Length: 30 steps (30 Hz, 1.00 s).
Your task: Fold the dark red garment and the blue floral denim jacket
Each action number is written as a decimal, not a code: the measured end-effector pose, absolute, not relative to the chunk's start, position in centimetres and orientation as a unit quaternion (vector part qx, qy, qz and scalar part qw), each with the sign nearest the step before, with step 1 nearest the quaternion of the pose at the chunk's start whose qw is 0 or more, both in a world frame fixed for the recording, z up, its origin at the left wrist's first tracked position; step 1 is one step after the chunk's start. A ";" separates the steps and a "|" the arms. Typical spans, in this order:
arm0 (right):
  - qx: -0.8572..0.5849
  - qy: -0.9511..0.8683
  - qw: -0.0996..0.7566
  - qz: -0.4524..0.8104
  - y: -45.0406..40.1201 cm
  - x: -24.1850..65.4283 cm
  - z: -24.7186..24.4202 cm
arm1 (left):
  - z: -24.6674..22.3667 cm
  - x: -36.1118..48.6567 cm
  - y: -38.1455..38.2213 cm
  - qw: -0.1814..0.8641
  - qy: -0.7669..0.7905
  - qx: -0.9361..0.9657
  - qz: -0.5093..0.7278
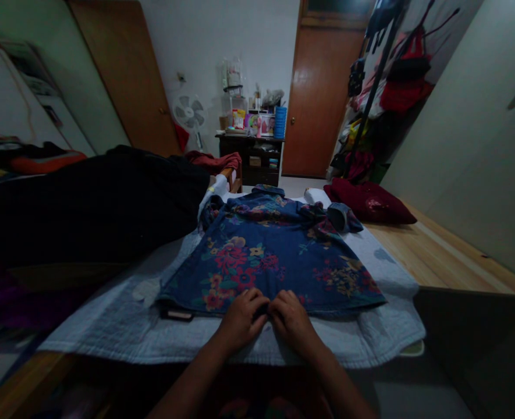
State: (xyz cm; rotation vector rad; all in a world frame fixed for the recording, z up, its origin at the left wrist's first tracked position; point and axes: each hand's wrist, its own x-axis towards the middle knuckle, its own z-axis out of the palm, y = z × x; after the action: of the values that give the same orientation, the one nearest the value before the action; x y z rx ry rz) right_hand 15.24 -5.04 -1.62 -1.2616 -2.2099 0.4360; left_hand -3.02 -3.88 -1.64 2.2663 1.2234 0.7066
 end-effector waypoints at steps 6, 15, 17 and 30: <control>-0.529 -0.799 0.257 0.127 -5.0 15.6 -2.0 | -1.4 -3.1 -3.2 0.261 0.459 0.815 0.240; -0.504 -0.820 0.250 0.103 -4.9 15.7 -1.8 | -1.8 -2.4 -3.9 0.139 0.445 0.858 0.213; -0.500 -0.825 0.238 0.111 -5.2 15.7 -1.7 | -1.7 -2.7 -4.0 0.122 0.449 0.861 0.205; -0.606 -0.765 0.210 0.070 -4.4 19.7 -2.1 | -1.5 -3.2 -3.9 0.138 0.450 0.864 0.180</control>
State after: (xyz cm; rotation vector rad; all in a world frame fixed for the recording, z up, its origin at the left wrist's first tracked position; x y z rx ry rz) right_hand 19.73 -4.42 -2.06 -1.6841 -2.1263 0.1937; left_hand -3.24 -3.94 -1.52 2.4982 1.3005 0.5193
